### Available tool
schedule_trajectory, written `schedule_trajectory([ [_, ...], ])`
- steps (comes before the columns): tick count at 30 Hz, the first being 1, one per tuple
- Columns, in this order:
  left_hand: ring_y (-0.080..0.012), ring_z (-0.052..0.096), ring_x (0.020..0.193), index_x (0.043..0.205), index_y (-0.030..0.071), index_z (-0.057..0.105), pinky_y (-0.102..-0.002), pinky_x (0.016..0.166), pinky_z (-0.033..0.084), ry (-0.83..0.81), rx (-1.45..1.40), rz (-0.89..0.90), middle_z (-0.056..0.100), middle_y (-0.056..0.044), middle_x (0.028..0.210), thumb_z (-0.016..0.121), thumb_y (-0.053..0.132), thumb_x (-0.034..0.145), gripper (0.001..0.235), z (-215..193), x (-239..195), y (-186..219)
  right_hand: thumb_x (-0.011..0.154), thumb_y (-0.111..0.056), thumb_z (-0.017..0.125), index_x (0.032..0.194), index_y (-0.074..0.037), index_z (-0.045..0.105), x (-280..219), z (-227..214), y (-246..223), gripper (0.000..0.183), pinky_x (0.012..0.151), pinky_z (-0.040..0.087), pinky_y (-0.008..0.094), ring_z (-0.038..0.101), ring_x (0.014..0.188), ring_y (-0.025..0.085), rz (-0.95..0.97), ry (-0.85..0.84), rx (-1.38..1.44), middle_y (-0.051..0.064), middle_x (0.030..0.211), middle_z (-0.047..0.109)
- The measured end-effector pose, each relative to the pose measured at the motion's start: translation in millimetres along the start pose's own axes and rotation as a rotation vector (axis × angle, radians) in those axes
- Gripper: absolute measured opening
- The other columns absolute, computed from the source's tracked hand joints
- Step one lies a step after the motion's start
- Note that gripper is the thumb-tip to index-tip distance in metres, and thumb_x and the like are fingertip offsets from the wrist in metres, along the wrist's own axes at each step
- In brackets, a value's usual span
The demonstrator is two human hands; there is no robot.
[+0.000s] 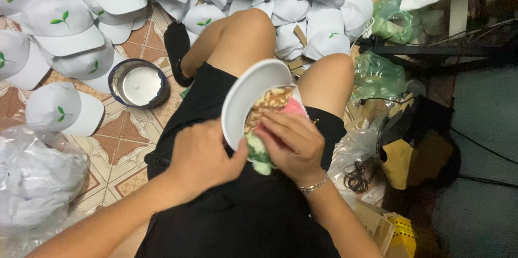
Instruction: The person sits on the floor and cleans white baseball caps with a watermelon-patterned cloth. They wipe the inside and outside of each cap, use a hairdryer to dry the logo area, and spray a liquid onto the cap before placing it back in the pile.
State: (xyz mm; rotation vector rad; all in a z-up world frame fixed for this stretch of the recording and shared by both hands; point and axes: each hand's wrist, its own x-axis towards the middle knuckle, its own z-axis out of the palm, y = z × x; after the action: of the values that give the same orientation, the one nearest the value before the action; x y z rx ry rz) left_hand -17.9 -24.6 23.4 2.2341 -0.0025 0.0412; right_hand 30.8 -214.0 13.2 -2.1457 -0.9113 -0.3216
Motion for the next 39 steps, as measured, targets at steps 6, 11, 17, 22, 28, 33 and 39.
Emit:
schedule_trajectory([
  [6, -0.0435, 0.067, 0.056, 0.148, -0.011, 0.026, -0.052, 0.054, 0.055, -0.072, -0.104, 0.033, 0.066, -0.025, 0.063, 0.061, 0.008, 0.083, 0.077, 22, 6, -2, 0.074, -0.009, 0.072, 0.087, -0.007, 0.075, -4, 15, 6, 0.014, 0.068, 0.05, 0.04, 0.062, 0.074, 0.027, -0.108, -0.226, -0.214, 0.005, 0.081, 0.065],
  [11, -0.0392, 0.066, 0.05, 0.155, -0.008, 0.026, -0.049, 0.053, 0.055, -0.144, 0.002, 0.154, 0.064, -0.022, 0.059, 0.062, 0.006, 0.079, 0.085, 27, 6, -2, 0.076, -0.011, 0.069, 0.084, -0.008, 0.07, -21, 52, 19, 0.009, 0.063, 0.051, 0.038, 0.065, 0.074, 0.026, 0.012, -0.084, -0.309, 0.008, 0.081, 0.064],
  [17, -0.0198, 0.052, 0.036, 0.15, -0.002, 0.044, -0.037, 0.035, 0.044, -0.16, 0.315, 0.601, 0.052, -0.003, 0.052, 0.063, 0.017, 0.081, 0.074, 11, -6, 14, 0.077, -0.015, 0.073, 0.09, -0.008, 0.064, -55, 35, 42, 0.018, 0.066, 0.051, 0.038, 0.064, 0.076, 0.026, 0.093, 0.166, -0.059, 0.008, 0.085, 0.062],
  [22, -0.008, 0.044, 0.054, 0.147, 0.018, 0.061, -0.024, 0.049, 0.038, 0.064, 0.549, 0.991, 0.041, 0.007, 0.066, 0.059, 0.022, 0.093, 0.054, -10, -7, 11, 0.077, -0.016, 0.076, 0.099, -0.007, 0.061, -77, -2, 50, 0.028, 0.07, 0.052, 0.038, 0.064, 0.081, 0.025, 0.508, 0.297, 0.226, 0.009, 0.092, 0.062],
  [28, -0.0316, 0.058, 0.1, 0.143, 0.008, 0.053, -0.042, 0.092, 0.051, -0.023, 0.137, 0.962, 0.054, -0.014, 0.101, 0.065, 0.023, 0.087, 0.059, 1, 17, -16, 0.078, -0.017, 0.078, 0.108, -0.005, 0.057, -78, 9, 58, 0.04, 0.075, 0.053, 0.037, 0.064, 0.088, 0.025, 0.639, 0.192, 0.466, 0.01, 0.101, 0.061],
  [33, -0.0454, 0.039, 0.145, 0.148, -0.029, 0.014, -0.047, 0.118, 0.035, -0.06, -0.189, 0.442, 0.029, -0.04, 0.157, 0.066, 0.022, 0.094, 0.091, 30, 13, -34, 0.078, -0.018, 0.081, 0.117, -0.004, 0.053, -81, 11, 54, 0.049, 0.08, 0.054, 0.036, 0.064, 0.094, 0.024, 0.569, 0.155, 0.485, 0.011, 0.108, 0.061],
  [39, -0.0439, 0.056, 0.136, 0.154, -0.016, 0.014, -0.045, 0.116, 0.046, 0.139, -0.015, 0.572, 0.044, -0.037, 0.151, 0.066, 0.019, 0.096, 0.085, 40, 5, -39, 0.078, -0.019, 0.084, 0.127, -0.003, 0.049, -93, 23, 49, 0.061, 0.085, 0.055, 0.035, 0.064, 0.101, 0.024, 0.494, 0.115, 0.463, 0.012, 0.117, 0.06],
])
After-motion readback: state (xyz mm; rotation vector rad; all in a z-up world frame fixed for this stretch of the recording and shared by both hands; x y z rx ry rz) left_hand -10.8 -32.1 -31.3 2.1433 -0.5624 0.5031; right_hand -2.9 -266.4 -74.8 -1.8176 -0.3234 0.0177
